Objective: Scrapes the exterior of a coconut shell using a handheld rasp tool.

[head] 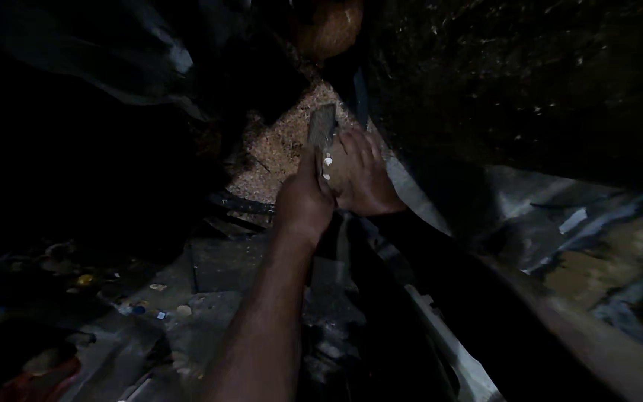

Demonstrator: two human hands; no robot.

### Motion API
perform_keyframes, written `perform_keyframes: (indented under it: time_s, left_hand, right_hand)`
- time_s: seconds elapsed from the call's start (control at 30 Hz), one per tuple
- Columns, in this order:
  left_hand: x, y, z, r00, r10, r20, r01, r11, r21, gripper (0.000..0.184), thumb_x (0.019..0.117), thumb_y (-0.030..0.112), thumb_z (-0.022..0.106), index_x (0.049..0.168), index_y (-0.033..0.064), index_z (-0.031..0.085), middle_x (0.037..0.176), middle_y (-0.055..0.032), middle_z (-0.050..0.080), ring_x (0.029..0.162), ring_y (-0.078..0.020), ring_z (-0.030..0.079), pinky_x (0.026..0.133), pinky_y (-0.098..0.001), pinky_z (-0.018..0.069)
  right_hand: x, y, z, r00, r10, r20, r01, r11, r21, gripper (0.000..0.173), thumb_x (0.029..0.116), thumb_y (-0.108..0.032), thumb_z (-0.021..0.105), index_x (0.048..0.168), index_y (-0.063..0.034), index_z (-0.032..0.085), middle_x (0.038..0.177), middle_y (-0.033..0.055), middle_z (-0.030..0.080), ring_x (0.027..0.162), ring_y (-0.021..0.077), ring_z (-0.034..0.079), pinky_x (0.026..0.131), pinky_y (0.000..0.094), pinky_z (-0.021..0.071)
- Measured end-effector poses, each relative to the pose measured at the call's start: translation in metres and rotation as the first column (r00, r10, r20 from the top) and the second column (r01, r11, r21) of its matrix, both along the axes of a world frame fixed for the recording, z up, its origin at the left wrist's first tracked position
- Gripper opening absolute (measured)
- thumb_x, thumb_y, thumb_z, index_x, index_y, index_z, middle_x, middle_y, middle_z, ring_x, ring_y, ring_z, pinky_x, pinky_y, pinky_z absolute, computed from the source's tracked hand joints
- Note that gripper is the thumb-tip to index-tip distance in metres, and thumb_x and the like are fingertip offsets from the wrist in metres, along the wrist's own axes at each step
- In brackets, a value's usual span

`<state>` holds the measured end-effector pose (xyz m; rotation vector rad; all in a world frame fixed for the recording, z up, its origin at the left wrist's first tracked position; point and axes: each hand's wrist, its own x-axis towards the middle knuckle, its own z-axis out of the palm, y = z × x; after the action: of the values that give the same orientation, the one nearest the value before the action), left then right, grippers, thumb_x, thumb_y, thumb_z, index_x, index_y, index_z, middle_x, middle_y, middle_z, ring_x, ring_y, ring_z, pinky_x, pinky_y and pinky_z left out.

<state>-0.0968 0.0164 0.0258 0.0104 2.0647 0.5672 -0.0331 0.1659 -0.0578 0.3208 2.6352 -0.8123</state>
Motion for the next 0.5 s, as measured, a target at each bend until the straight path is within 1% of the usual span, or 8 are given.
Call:
perform_keyframes:
  time_s: [0.1, 0.17, 0.2, 0.27, 0.33, 0.37, 0.43, 0.5]
  left_hand:
    - [0.028, -0.011, 0.001, 0.994, 0.03, -0.101, -0.022, 0.997, 0.075, 0.067, 0.1067, 0.026, 0.052, 0.165, 0.0308, 0.019, 0.113, -0.0164, 0.07, 0.088, -0.0314, 0.071, 0.074, -0.0544, 0.0603]
    - [0.071, -0.028, 0.011, 0.989, 0.059, -0.132, -0.047, 0.995, 0.093, 0.069, 0.1062, 0.027, 0.053, 0.165, 0.0339, 0.017, 0.12, -0.0137, 0.068, 0.09, -0.0265, 0.071, 0.077, -0.0506, 0.0617]
    - [0.078, -0.031, 0.013, 0.988, 0.085, -0.129, -0.071, 0.991, 0.109, 0.068, 0.1057, 0.026, 0.054, 0.165, 0.0312, 0.021, 0.121, -0.0138, 0.068, 0.09, -0.0254, 0.071, 0.078, -0.0492, 0.0616]
    - [0.054, -0.023, 0.011, 0.992, 0.126, -0.021, -0.124, 0.988, 0.09, 0.065, 0.1076, 0.029, 0.051, 0.165, 0.0299, 0.022, 0.128, -0.0149, 0.067, 0.099, -0.0285, 0.071, 0.086, -0.053, 0.0594]
    - [0.017, -0.012, -0.009, 0.985, 0.17, 0.036, -0.172, 0.982, 0.076, 0.062, 0.1094, 0.031, 0.047, 0.165, 0.0297, 0.021, 0.127, -0.0168, 0.067, 0.097, -0.0304, 0.071, 0.085, -0.0547, 0.0583]
    - [0.01, -0.008, -0.018, 0.981, 0.192, 0.032, -0.193, 0.979, 0.066, 0.062, 0.1091, 0.03, 0.046, 0.165, 0.0299, 0.021, 0.12, -0.017, 0.068, 0.09, -0.0301, 0.071, 0.08, -0.0536, 0.0589]
    - [0.03, -0.009, -0.012, 0.973, 0.228, -0.016, -0.227, 0.971, 0.071, 0.065, 0.1082, 0.03, 0.048, 0.165, 0.0323, 0.017, 0.108, -0.0171, 0.069, 0.078, -0.0294, 0.069, 0.069, -0.0526, 0.0597]
    - [0.073, -0.022, 0.007, 0.973, 0.231, -0.018, -0.228, 0.97, 0.08, 0.069, 0.1075, 0.028, 0.051, 0.166, 0.0338, 0.014, 0.109, -0.0129, 0.069, 0.075, -0.0233, 0.068, 0.068, -0.0468, 0.0608]
  right_hand:
    - [-0.001, 0.011, -0.002, 1.0, -0.024, -0.013, 0.024, 0.999, -0.032, 0.138, 0.0459, -0.041, 0.101, 0.161, -0.0119, 0.03, 0.164, 0.0154, 0.033, 0.154, 0.0375, 0.025, 0.122, 0.0545, 0.0348]
    - [-0.001, 0.014, -0.003, 0.994, -0.109, -0.012, 0.108, 0.992, -0.066, 0.142, 0.0415, -0.045, 0.101, 0.16, -0.0115, 0.031, 0.162, 0.0156, 0.035, 0.153, 0.0362, 0.028, 0.123, 0.0517, 0.034]
    - [0.0, 0.016, -0.004, 0.989, -0.145, -0.03, 0.142, 0.986, -0.088, 0.142, 0.0409, -0.045, 0.102, 0.16, -0.0101, 0.031, 0.162, 0.0163, 0.036, 0.153, 0.0357, 0.029, 0.124, 0.0508, 0.0326]
    - [0.003, 0.017, -0.004, 0.97, -0.239, -0.034, 0.232, 0.962, -0.144, 0.144, 0.0406, -0.043, 0.102, 0.16, -0.0073, 0.029, 0.162, 0.0178, 0.036, 0.151, 0.0342, 0.033, 0.124, 0.0489, 0.0332]
    - [0.003, 0.017, -0.003, 0.962, -0.273, -0.029, 0.265, 0.951, -0.158, 0.147, 0.0398, -0.045, 0.102, 0.16, -0.0079, 0.026, 0.162, 0.0173, 0.034, 0.15, 0.0326, 0.035, 0.123, 0.0471, 0.0351]
    - [0.004, 0.017, -0.002, 0.968, -0.251, -0.024, 0.245, 0.959, -0.144, 0.147, 0.0406, -0.045, 0.102, 0.16, -0.0075, 0.026, 0.164, 0.0169, 0.033, 0.152, 0.0324, 0.032, 0.125, 0.0468, 0.0325]
    - [0.002, 0.018, -0.003, 0.98, -0.198, -0.029, 0.194, 0.975, -0.11, 0.145, 0.0406, -0.048, 0.102, 0.159, -0.0068, 0.029, 0.163, 0.0169, 0.034, 0.152, 0.0331, 0.031, 0.126, 0.0476, 0.0293]
    - [0.002, 0.016, -0.003, 0.98, -0.195, -0.032, 0.19, 0.975, -0.11, 0.144, 0.0403, -0.046, 0.101, 0.159, -0.0058, 0.03, 0.161, 0.0177, 0.037, 0.151, 0.0339, 0.033, 0.126, 0.0476, 0.0295]
